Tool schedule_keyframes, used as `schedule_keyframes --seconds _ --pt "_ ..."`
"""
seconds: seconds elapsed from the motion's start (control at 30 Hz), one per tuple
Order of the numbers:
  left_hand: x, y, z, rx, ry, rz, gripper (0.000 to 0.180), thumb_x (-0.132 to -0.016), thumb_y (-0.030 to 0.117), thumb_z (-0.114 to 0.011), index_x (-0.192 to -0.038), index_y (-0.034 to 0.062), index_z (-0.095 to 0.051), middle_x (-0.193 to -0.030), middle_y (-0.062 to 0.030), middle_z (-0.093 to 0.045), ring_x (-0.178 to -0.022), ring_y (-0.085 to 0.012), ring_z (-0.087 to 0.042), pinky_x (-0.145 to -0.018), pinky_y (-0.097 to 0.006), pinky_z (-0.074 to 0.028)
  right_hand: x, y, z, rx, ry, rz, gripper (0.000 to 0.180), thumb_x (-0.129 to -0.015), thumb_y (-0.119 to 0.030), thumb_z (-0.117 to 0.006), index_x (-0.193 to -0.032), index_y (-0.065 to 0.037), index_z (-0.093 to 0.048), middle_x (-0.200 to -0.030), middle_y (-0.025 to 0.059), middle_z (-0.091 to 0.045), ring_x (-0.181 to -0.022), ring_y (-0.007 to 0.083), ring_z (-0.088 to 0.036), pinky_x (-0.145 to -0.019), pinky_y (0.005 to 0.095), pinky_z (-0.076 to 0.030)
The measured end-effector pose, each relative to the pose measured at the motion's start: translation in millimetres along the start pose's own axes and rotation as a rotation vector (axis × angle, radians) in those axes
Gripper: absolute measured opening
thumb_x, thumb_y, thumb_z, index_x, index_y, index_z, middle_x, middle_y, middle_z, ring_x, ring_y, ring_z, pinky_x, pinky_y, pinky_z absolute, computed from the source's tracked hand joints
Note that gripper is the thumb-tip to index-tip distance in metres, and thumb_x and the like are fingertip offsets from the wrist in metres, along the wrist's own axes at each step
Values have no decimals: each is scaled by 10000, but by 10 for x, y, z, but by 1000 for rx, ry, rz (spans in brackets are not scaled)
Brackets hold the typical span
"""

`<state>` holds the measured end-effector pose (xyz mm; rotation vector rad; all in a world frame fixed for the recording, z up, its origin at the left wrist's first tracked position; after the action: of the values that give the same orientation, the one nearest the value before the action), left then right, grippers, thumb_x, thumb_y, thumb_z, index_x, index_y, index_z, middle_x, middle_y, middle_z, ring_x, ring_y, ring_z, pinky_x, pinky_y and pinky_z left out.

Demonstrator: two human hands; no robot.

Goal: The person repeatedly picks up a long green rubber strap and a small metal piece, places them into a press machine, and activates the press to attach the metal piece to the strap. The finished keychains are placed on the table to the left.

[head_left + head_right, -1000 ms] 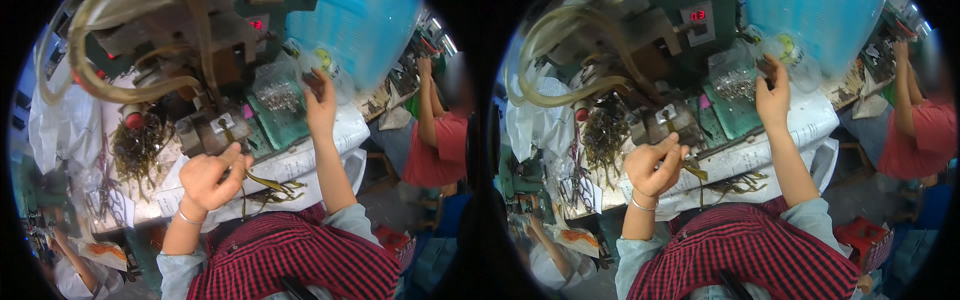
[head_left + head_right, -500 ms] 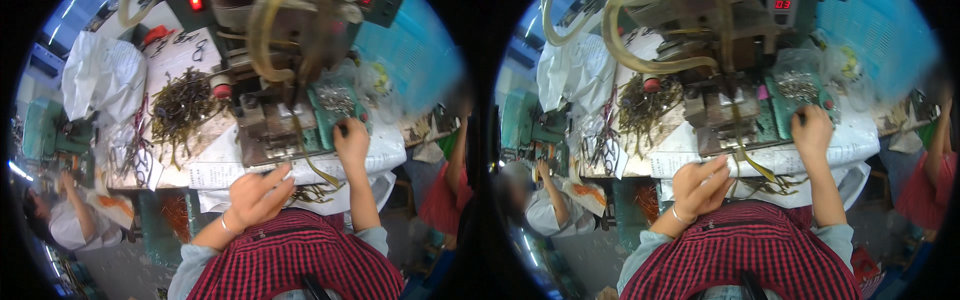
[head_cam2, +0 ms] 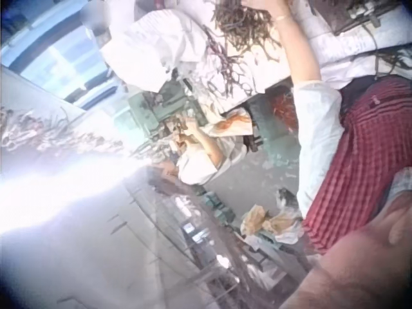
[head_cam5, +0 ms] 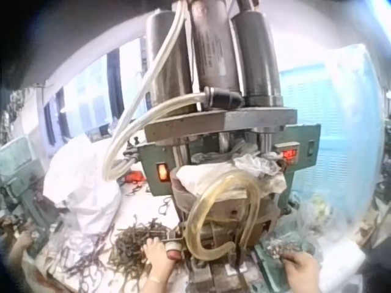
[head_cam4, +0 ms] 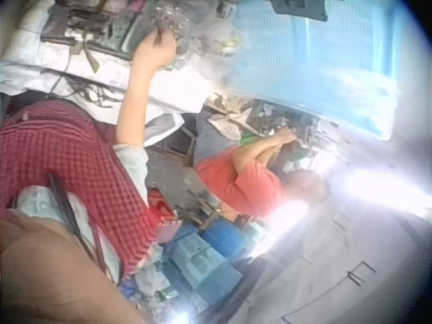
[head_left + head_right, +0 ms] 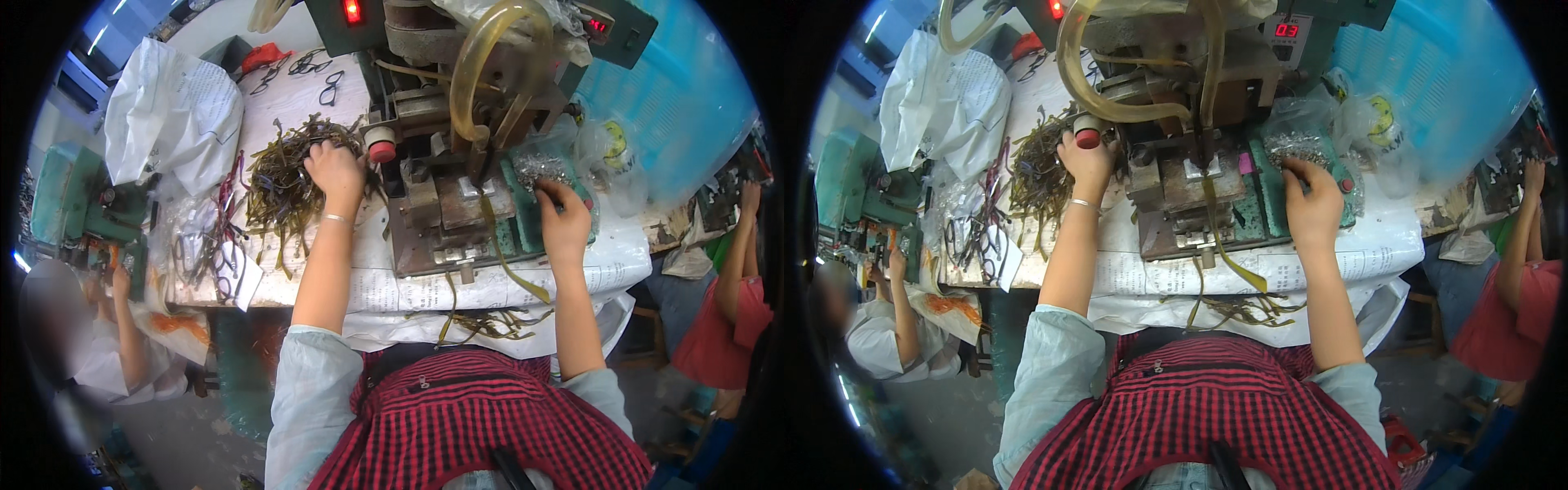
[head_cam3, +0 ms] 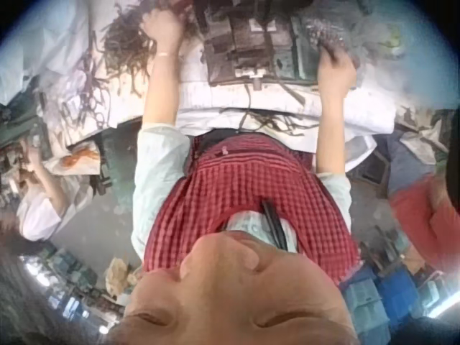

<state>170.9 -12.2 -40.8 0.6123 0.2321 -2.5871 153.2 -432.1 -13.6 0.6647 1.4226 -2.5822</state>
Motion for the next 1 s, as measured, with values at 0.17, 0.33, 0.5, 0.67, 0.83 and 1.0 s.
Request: schedule_keyframes --seconds 0.17,0.33,0.5,0.67,0.83,1.0 --pt "365 -496 -45 131 -26 -20 245 -767 341 -825 -829 104 -817 -938 -77 -681 -993 -294 -598 -850 -440 -466 414 407 767 36 94 -99 158 -905 -27 -727 -1051 8 -776 -1038 121 -779 -973 201 -720 -915 314 -533" --pt "445 -1046 398 712 98 130 217 -834 221 -832 -828 12 -776 -812 -106 -694 -731 -266 -644 -705 -386 -513 433 233 714 -327 17 -223 140 -913 -15 -739 -1042 36 -763 -1030 88 -769 -957 138 -689 -891 277 -528" --pt "440 -796 286 1281 -25 182 124 -976 89 -723 -992 -14 -656 -827 8 -632 -729 -68 -554 -672 -229 -471 -76 -975 150 -438 -60 99 180 -881 -5 -741 -1060 11 -743 -987 87 -755 -948 136 -688 -862 284 -530" --pt "1089 -697 129 1597 45 389 96 -1014 88 -673 -1000 -2 -644 -869 -50 -687 -698 -101 -637 -621 -221 -480 5 -940 -365 -625 -69 -47 396 -849 -43 -774 -1218 -16 -630 -951 89 -744 -974 156 -684 -914 300 -500" --pt "894 -348 1312 1704 356 59 79 -1032 51 -612 -1059 -23 -609 -968 -145 -706 -773 -168 -675 -651 -272 -586 54 -930 -302 -601 -54 -5 530 -850 -28 -774 -1327 -8 -545 -935 74 -747 -1051 130 -651 -984 282 -461" --pt "558 147 2487 1705 367 -339 62 -990 -35 -601 -1036 -62 -568 -953 -229 -704 -807 -230 -706 -649 -282 -626 127 -1218 -336 -795 -194 -93 623 -842 16 -747 -1405 8 -479 -1149 137 -707 -1114 168 -646 -1006 313 -464"
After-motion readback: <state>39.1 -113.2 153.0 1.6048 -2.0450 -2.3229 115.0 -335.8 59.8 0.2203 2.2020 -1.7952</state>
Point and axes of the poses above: each hand's wrist, its own x-axis away from the middle knuckle, its own z-axis out of the back of the hand, y = z × x, the point moved 10 cm from there along -x, towards the middle knuckle
